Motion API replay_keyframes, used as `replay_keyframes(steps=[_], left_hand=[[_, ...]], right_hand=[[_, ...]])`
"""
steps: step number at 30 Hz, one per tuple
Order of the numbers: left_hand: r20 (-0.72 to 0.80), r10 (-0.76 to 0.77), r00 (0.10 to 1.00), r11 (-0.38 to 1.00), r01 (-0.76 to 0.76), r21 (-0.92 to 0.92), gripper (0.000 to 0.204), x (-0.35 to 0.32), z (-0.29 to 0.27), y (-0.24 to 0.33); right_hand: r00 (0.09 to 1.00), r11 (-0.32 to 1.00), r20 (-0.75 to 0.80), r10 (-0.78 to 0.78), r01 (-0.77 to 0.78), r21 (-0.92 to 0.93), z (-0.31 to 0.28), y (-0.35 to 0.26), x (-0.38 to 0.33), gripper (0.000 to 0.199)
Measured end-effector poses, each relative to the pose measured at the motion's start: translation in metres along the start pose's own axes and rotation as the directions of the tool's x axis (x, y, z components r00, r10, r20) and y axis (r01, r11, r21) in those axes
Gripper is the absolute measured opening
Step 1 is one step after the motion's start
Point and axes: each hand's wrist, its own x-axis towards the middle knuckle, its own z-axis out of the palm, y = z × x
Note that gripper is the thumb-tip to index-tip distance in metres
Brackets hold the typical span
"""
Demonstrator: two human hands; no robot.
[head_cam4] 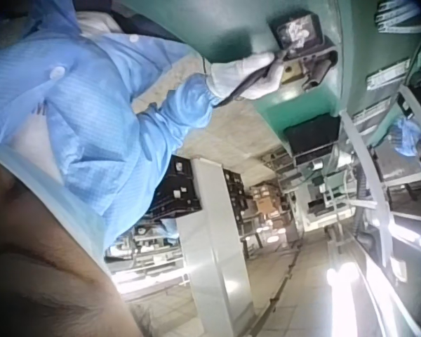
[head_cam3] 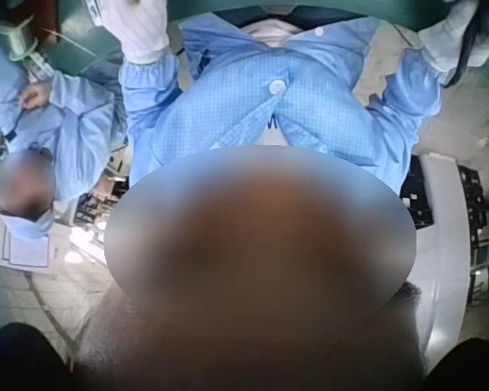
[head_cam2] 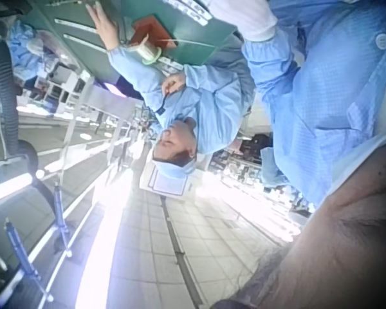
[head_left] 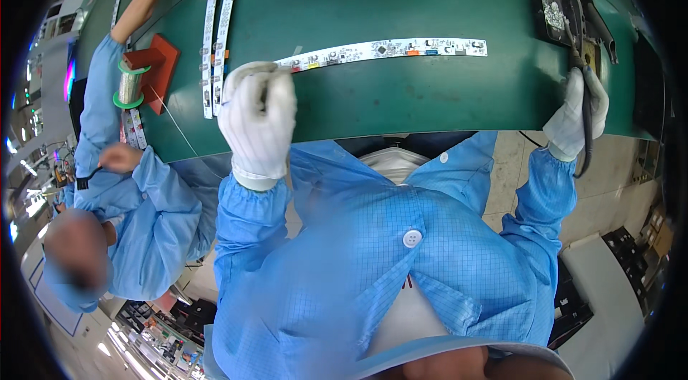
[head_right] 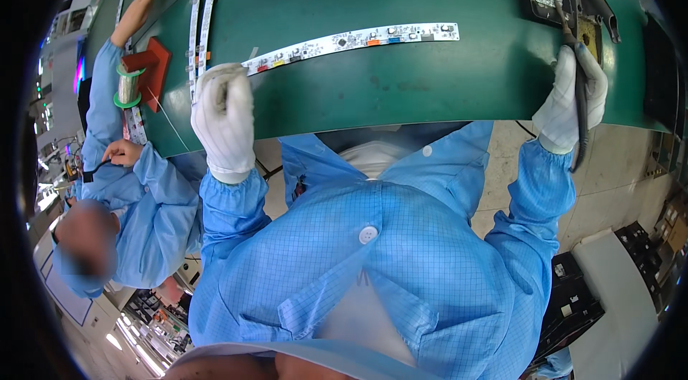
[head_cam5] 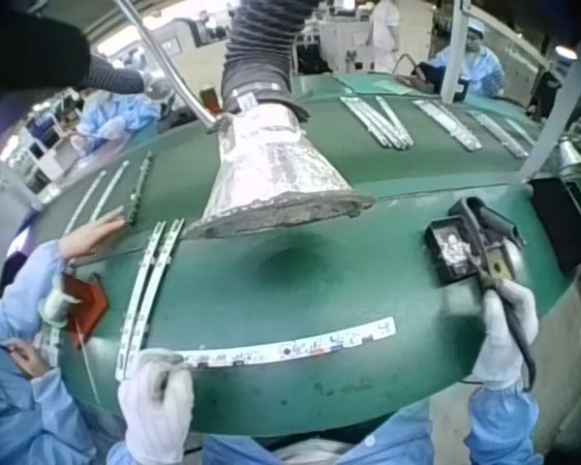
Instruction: Soldering electrical components and wiring onto flexible LED strips at an assembly workbench.
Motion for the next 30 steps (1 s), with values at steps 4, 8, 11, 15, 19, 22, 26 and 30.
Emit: replay_keyframes(steps=[4,8,11,15,19,22,26,30], left_hand=[[0.05,0.232,0.971,0.894,-0.233,0.383,0.019,-0.028,-0.021,-0.055],[0.137,-0.513,0.848,0.842,0.527,-0.111,0.024,-0.015,-0.021,-0.039],[0.059,-0.45,0.891,0.892,0.451,0.0,0.027,-0.005,-0.012,-0.04],[0.214,-0.624,0.752,0.707,0.659,-0.255,0.029,0.007,-0.013,-0.026],[0.295,-0.556,0.777,0.67,0.629,-0.394,0.031,0.004,-0.017,-0.037],[0.23,-0.09,0.969,0.958,0.147,-0.246,0.028,-0.007,-0.018,-0.059],[0.294,-0.566,0.77,0.326,0.537,-0.778,0.017,-0.011,-0.017,-0.057],[0.199,-0.463,0.864,0.239,0.338,-0.91,0.02,-0.024,-0.013,-0.068]], right_hand=[[0.996,0.996,0.054,0.078,-0.08,0.035,0.014,-0.045,-0.004,0.03],[0.869,0.895,0.342,0.357,-0.423,0.141,0.039,-0.062,-0.018,0.029],[0.892,0.992,0.448,0.068,-0.107,0.062,0.059,-0.059,-0.026,0.021],[0.868,0.928,0.43,-0.251,0.342,-0.149,0.071,-0.059,-0.023,0.018],[0.849,0.939,0.482,-0.217,0.317,-0.136,0.07,-0.066,-0.025,0.017],[0.874,0.985,0.484,-0.045,0.119,-0.123,0.065,-0.07,-0.027,0.021],[0.886,0.858,0.398,0.239,-0.385,0.34,0.057,-0.078,-0.037,0.035],[0.898,0.772,0.377,0.229,-0.403,0.491,0.05,-0.077,-0.044,0.04]])
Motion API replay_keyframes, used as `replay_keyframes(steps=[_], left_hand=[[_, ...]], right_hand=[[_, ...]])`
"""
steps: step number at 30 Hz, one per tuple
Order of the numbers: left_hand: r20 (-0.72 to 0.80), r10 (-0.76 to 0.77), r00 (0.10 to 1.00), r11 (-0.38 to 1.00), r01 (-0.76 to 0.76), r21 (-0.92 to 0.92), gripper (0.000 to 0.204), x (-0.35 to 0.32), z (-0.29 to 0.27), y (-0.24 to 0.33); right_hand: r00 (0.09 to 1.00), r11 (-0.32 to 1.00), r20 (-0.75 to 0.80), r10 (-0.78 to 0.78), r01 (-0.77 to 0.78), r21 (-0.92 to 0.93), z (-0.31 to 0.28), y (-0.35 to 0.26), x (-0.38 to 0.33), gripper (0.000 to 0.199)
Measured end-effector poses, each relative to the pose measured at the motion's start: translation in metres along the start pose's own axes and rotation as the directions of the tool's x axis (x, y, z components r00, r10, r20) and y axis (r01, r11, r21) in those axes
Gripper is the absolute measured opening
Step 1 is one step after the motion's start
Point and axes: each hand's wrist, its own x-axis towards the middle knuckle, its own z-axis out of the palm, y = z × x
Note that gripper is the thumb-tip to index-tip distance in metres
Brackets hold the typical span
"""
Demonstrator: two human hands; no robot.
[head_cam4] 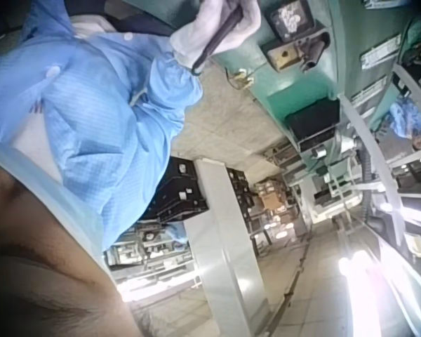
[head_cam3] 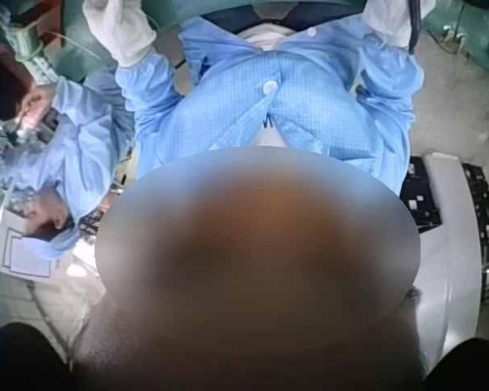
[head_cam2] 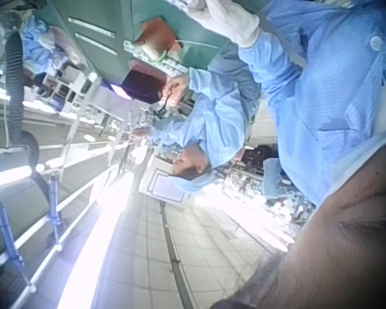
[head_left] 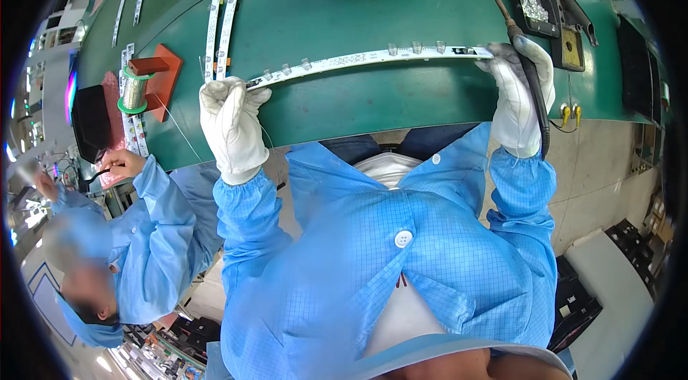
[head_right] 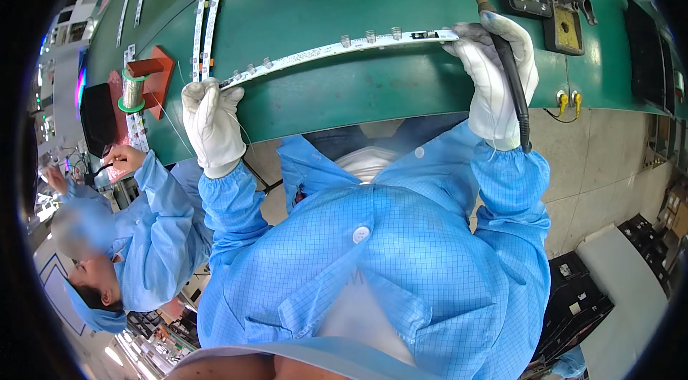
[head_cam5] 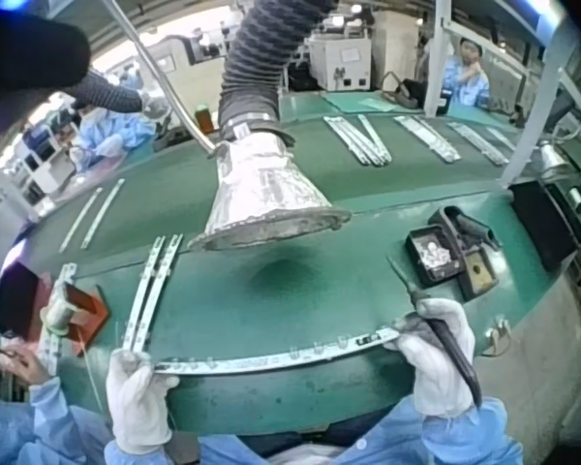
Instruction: Soldering electrical components and wiring onto flexible LED strips at an assembly workbench.
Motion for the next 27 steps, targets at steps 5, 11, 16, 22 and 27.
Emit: replay_keyframes(steps=[5,11,16,22,27], left_hand=[[0.021,-0.011,1.0,0.979,0.015,-0.202,0.023,-0.002,0.004,-0.001],[0.106,-0.03,0.994,0.95,0.062,-0.306,0.022,-0.001,-0.007,-0.008],[0.127,-0.025,0.992,0.935,0.068,-0.349,0.024,0.0,-0.013,-0.013],[0.137,-0.028,0.99,0.934,0.075,-0.35,0.027,0.003,-0.016,-0.014],[0.134,-0.018,0.991,0.933,0.065,-0.353,0.028,0.002,-0.017,-0.016]], right_hand=[[0.997,0.99,-0.006,-0.081,0.082,0.114,-0.007,0.008,-0.008,0.044],[0.989,0.972,-0.009,-0.148,0.147,0.183,-0.009,0.01,-0.014,0.048],[0.987,0.968,-0.017,-0.16,0.16,0.193,-0.007,0.014,-0.016,0.05],[0.99,0.971,-0.055,-0.131,0.139,0.196,-0.001,0.014,-0.018,0.05],[0.986,0.971,-0.036,-0.161,0.164,0.173,-0.005,0.019,-0.015,0.049]])
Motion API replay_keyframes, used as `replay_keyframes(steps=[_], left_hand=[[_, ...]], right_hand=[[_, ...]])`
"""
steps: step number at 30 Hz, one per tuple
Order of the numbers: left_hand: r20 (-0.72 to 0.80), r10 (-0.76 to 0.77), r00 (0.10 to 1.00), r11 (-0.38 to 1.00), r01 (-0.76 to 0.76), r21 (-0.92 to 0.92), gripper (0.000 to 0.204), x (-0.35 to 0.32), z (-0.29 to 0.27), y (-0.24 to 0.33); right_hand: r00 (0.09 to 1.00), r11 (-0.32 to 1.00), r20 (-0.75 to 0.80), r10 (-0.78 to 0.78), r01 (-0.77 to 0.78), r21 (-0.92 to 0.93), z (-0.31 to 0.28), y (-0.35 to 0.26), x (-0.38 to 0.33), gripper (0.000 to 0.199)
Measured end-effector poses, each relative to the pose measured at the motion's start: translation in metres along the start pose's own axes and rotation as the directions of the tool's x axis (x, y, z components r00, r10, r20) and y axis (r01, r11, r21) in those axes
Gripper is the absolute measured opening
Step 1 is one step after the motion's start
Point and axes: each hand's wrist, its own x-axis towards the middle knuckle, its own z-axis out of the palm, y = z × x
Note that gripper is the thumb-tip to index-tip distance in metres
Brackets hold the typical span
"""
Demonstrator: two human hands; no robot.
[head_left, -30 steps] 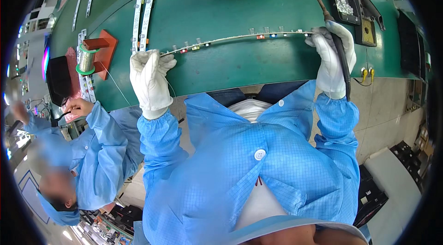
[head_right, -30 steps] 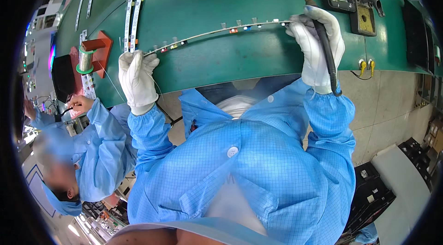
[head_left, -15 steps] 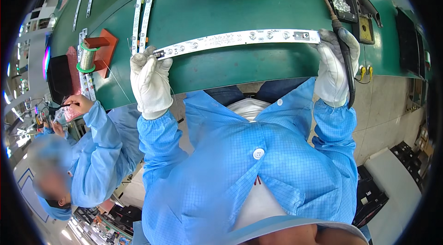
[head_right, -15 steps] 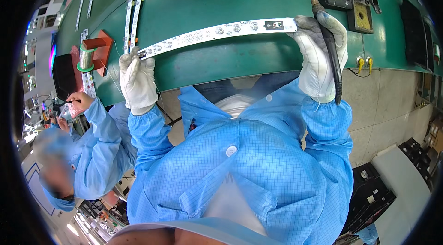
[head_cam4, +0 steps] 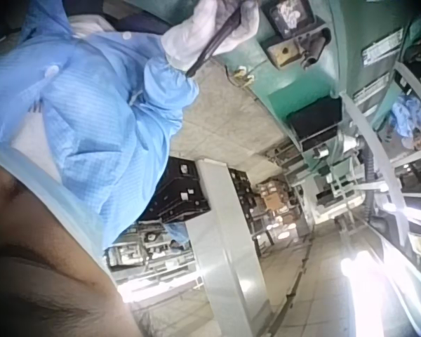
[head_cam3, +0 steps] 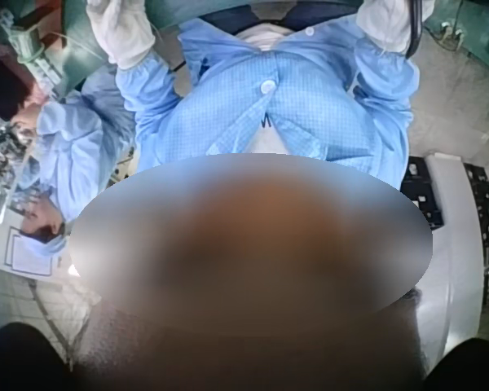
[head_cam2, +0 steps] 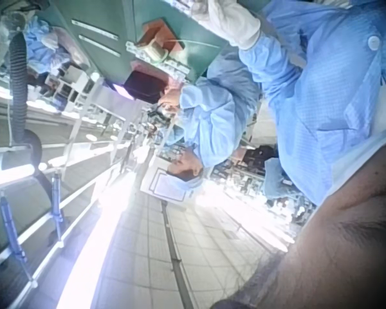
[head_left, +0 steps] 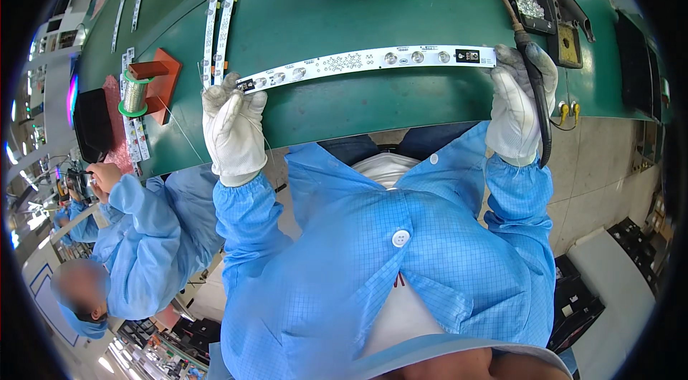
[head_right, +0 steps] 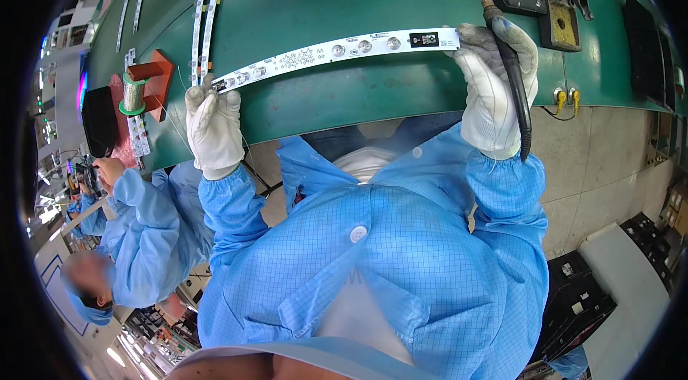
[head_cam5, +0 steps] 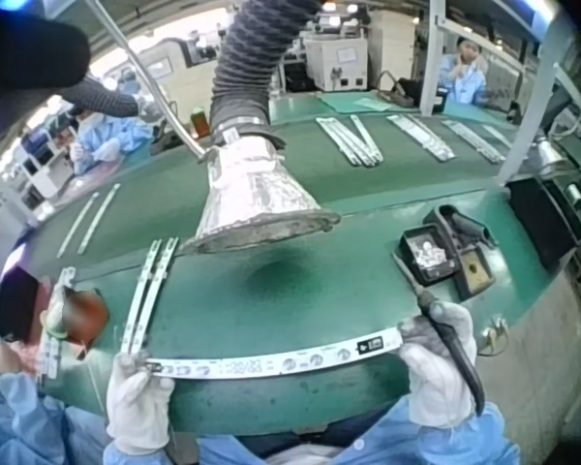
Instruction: Soldering electrical components and wiring onto flexible LED strips at an assembly workbench.
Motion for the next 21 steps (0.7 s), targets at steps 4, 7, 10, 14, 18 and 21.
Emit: replay_keyframes(steps=[4,7,10,14,18,21], left_hand=[[0.007,-0.006,1.0,1.0,0.006,-0.005,0.029,0.002,0.001,-0.001],[0.01,-0.004,1.0,1.0,0.004,0.0,0.029,0.003,-0.002,-0.002],[-0.015,0.002,1.0,1.0,-0.002,0.021,0.03,0.001,-0.002,-0.001],[-0.048,0.005,0.999,1.0,-0.005,0.001,0.032,-0.004,0.006,0.002],[-0.033,-0.012,0.999,1.0,0.013,0.003,0.028,-0.011,0.025,0.004],[-0.001,-0.02,1.0,1.0,0.02,0.004,0.027,-0.019,0.04,0.005]], right_hand=[[1.0,0.999,0.001,-0.009,0.009,-0.046,0.0,0.0,0.001,0.049],[1.0,1.0,-0.007,-0.004,0.004,-0.017,-0.001,0.002,0.0,0.049],[1.0,1.0,0.006,-0.013,0.014,-0.018,0.0,0.005,-0.001,0.049],[0.999,0.998,-0.029,0.041,-0.04,0.041,0.004,0.002,0.0,0.047],[0.993,0.996,-0.107,-0.041,0.032,-0.086,-0.006,0.012,0.009,0.047],[0.994,0.989,-0.108,-0.028,0.012,-0.15,-0.012,0.015,0.014,0.045]])
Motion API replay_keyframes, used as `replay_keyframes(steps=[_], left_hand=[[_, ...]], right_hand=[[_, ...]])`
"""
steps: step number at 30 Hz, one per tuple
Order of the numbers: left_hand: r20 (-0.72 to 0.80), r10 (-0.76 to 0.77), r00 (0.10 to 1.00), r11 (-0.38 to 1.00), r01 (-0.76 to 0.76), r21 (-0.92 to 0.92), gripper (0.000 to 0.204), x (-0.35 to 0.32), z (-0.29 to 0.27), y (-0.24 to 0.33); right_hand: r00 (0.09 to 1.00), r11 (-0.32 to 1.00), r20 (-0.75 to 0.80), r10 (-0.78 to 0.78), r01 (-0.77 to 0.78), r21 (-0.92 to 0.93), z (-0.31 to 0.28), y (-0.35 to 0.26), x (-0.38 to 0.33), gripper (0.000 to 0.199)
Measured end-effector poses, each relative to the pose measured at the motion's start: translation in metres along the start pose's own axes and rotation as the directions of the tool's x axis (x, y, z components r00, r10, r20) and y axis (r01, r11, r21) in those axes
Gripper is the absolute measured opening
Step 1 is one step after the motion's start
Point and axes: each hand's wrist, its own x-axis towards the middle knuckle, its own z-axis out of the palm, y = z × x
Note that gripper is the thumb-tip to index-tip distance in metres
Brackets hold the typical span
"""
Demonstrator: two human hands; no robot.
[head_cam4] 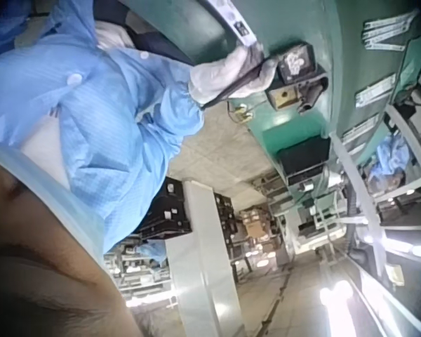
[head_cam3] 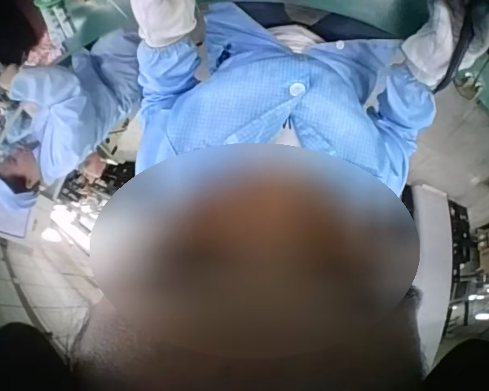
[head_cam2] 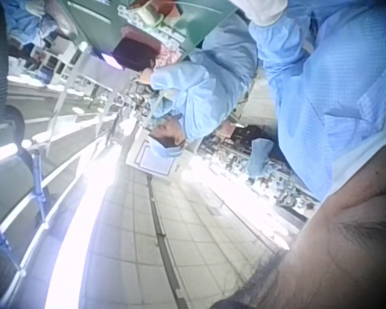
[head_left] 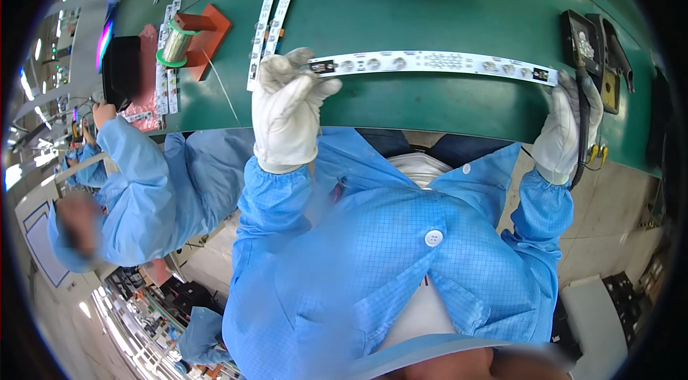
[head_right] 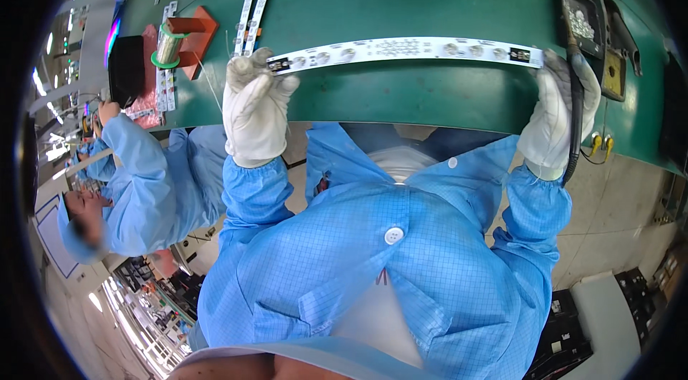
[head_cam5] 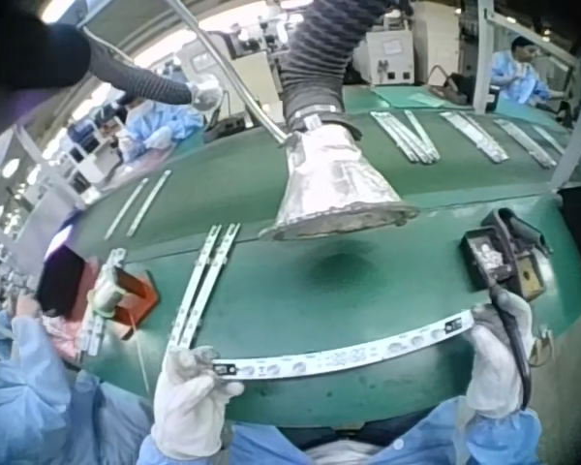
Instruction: Soldering electrical components and wiring onto flexible LED strips at an assembly workbench.
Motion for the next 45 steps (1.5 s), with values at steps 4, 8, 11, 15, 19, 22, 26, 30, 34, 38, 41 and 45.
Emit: replay_keyframes(steps=[4,8,11,15,19,22,26,30,34,38,41,45], left_hand=[[0.022,-0.01,1.0,1.0,0.009,0.027,0.026,-0.006,0.01,-0.001],[0.024,-0.002,1.0,0.999,0.001,0.049,0.027,-0.007,0.007,-0.005],[-0.012,0.007,1.0,0.993,-0.005,0.122,0.027,-0.006,0.011,-0.007],[-0.072,-0.039,0.997,0.972,0.055,0.227,0.024,0.0,0.017,-0.01],[-0.166,-0.037,0.986,0.879,0.111,0.463,0.017,0.007,0.025,-0.013],[-0.2,0.008,0.98,0.636,0.149,0.757,0.017,0.015,0.02,-0.013],[-0.028,0.164,0.986,0.216,-0.008,0.976,0.017,0.025,0.007,-0.017],[-0.24,-0.059,0.969,0.564,0.231,0.793,0.014,0.025,0.022,-0.004],[-0.204,-0.182,0.962,0.693,0.273,0.667,0.018,0.028,0.017,0.005],[-0.255,-0.173,0.951,0.899,0.258,0.353,0.02,0.023,0.002,-0.01],[-0.239,-0.157,0.958,0.951,0.212,0.226,0.023,0.019,0.003,-0.014],[-0.229,-0.146,0.963,0.986,0.16,0.044,0.022,0.013,0.008,-0.017]], right_hand=[[0.998,0.992,0.022,-0.057,0.059,-0.111,-0.004,0.009,0.003,0.043],[1.0,0.987,0.007,-0.013,0.014,-0.162,-0.003,0.013,0.003,0.041],[1.0,0.971,0.014,-0.02,0.023,-0.237,-0.005,0.01,0.003,0.038],[0.981,0.801,0.175,-0.089,0.175,-0.573,-0.02,0.0,0.008,0.028],[0.987,0.799,0.151,-0.047,0.128,-0.587,-0.007,-0.025,0.02,0.035],[0.974,0.892,0.153,-0.166,0.214,-0.399,-0.002,-0.016,0.03,0.033],[0.962,0.846,0.272,0.012,0.135,-0.515,0.023,-0.044,0.04,0.027],[0.895,0.879,0.416,0.162,0.061,-0.473,0.055,-0.047,0.041,0.027],[0.712,0.881,0.677,0.187,0.183,-0.436,0.062,-0.043,0.03,0.025],[0.408,0.751,0.906,0.114,0.562,-0.347,0.061,-0.048,0.024,0.033],[0.391,0.708,0.907,0.159,0.594,-0.38,0.062,-0.051,0.01,0.033],[0.383,0.605,0.914,0.132,0.699,-0.381,0.059,-0.05,0.013,0.035]])
